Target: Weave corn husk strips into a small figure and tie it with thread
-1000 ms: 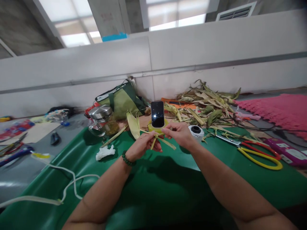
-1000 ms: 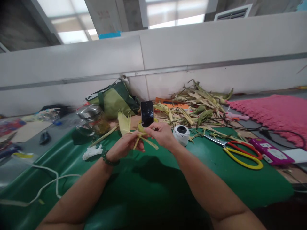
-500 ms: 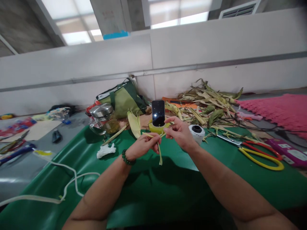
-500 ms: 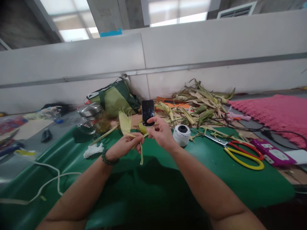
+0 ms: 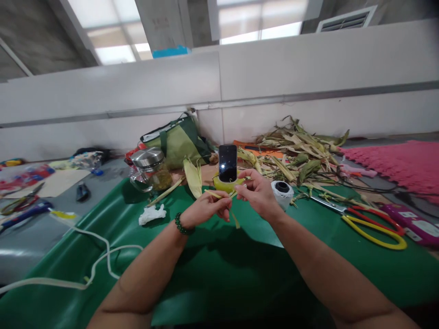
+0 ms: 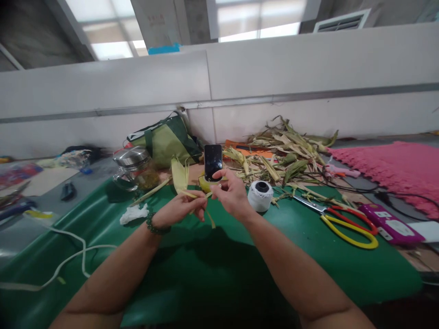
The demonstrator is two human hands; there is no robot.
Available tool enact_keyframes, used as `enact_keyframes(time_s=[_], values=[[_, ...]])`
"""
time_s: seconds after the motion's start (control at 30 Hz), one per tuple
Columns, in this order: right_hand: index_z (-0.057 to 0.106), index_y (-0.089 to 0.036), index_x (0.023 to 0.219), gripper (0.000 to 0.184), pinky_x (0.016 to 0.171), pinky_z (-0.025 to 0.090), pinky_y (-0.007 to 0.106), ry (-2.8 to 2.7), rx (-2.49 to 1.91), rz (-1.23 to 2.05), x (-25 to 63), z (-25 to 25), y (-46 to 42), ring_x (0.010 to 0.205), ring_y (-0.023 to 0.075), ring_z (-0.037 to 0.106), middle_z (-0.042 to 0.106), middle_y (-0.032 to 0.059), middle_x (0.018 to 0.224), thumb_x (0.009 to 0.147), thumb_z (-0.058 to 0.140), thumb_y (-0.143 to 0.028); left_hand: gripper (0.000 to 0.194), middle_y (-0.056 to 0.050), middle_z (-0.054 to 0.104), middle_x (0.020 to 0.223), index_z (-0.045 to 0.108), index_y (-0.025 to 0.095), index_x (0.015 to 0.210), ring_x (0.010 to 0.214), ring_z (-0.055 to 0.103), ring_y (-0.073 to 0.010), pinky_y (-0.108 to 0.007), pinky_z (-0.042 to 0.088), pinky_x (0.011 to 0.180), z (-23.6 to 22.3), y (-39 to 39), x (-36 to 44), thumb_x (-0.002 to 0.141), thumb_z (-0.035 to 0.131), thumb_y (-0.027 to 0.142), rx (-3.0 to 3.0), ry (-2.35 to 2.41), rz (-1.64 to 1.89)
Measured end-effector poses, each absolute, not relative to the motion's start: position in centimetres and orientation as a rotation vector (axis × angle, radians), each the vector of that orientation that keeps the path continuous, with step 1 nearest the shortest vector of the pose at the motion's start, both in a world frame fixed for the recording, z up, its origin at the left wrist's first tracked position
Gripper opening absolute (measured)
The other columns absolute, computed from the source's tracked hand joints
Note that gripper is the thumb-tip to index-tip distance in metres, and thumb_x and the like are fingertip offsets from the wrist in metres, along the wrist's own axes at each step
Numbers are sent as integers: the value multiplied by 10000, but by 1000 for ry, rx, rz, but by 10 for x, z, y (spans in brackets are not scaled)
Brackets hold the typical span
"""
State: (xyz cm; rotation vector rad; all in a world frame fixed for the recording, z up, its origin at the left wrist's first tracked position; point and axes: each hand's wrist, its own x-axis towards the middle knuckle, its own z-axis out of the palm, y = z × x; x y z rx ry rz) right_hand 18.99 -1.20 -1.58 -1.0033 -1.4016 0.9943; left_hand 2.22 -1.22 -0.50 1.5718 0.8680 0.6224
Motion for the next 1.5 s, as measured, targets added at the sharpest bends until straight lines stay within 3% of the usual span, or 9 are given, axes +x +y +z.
enact_keyframes(time_s=[0.27,0.47,0.57,0.67,0.83,1.0,1.13,1.3,1.5], values=[[579,-173,809,290,513,447,246,-1539,-1030,1083,203,-14,0,487,106,545,614,-21,542,741,622,-453,373,-11,593,492,631,138,671,444,460,-77,-212,338,464,-5,-3,16,801,584,484,1649,874,824],[657,-148,648,323,530,434,241,-1737,-941,1328,193,-21,-4,555,114,558,656,22,623,688,689,-467,524,93,465,415,572,129,1067,369,440,-77,-204,371,440,-11,-1,18,700,716,474,1424,795,858],[659,-156,602,319,523,428,248,-1649,-916,1266,189,-25,-4,525,115,539,634,15,570,694,684,-460,580,79,486,454,539,141,1112,392,467,-84,-201,383,436,-11,1,19,757,604,595,1243,768,1035],[674,-176,616,273,554,453,266,-1489,-930,1055,186,-26,-3,551,134,563,645,17,581,708,671,-433,538,61,474,486,584,148,1029,439,474,-81,-199,393,463,-14,5,20,820,485,633,1031,740,1243],[671,-188,656,272,547,435,262,-1546,-1000,672,177,-31,-12,562,144,562,642,23,607,800,584,-401,360,8,607,619,686,142,765,542,481,-89,-212,393,516,-23,1,31,658,738,482,1318,884,1252],[639,-186,646,309,571,385,259,-1925,-1033,359,177,-31,-23,564,136,547,640,31,616,868,516,-363,346,-38,667,740,686,145,684,710,562,-143,-247,437,670,-20,-7,34,746,647,483,1518,930,1241],[584,-184,587,377,504,343,251,-1700,-1156,394,193,-21,-16,495,119,471,543,2,517,818,565,-481,398,-13,593,611,630,145,628,610,518,-121,-239,419,614,-16,-5,30,742,631,526,1512,966,1088],[630,-179,750,272,506,416,239,-1681,-1006,850,198,-19,-3,527,128,540,610,7,595,770,591,-448,452,11,525,545,623,147,707,538,475,-111,-238,397,553,-17,-5,30,750,581,595,1525,916,844],[572,-174,543,358,498,353,225,-1750,-1057,565,195,-27,-4,499,102,483,548,-8,500,811,575,-411,403,-19,585,729,613,134,782,611,477,-108,-238,404,589,-21,-2,28,775,571,535,1752,873,764]])
